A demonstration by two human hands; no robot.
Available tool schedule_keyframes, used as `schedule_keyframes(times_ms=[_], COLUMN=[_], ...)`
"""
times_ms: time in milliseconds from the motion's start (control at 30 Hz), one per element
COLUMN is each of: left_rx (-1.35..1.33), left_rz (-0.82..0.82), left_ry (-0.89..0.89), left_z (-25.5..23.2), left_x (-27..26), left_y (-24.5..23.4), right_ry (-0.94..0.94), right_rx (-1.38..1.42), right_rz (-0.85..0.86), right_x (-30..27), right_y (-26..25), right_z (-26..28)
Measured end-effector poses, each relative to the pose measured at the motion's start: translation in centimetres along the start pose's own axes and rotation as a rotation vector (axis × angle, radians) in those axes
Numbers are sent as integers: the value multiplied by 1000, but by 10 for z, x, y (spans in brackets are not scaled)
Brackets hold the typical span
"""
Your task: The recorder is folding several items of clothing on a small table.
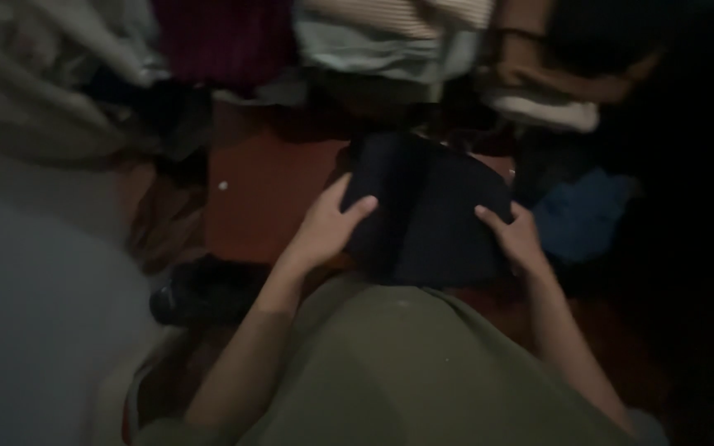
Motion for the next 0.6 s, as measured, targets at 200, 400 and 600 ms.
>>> schedule_keyframes(times_ms=[200,400,600], left_rx=[4,429,481], left_rz=[-353,-523,-240], left_ry=[-99,-232,15], left_z=[70,102,116], left_x=[-47,-54,-6], left_y=[-72,-89,-46], right_ry=[-106,-356,-217], right_rx=[-173,-349,-291], right_rz=[56,110,30], right_x=[11,35,34], right_y=[39,63,71], right_z=[81,83,89])
Point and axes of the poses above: each hand's wrist, its own x-axis towards the middle knuckle, its own y-axis out of the palm, z = x × y, the point moved 9 cm from there along x, towards the middle knuckle, and after that the axes turned 9 degrees about z, right-handed, at the moved point
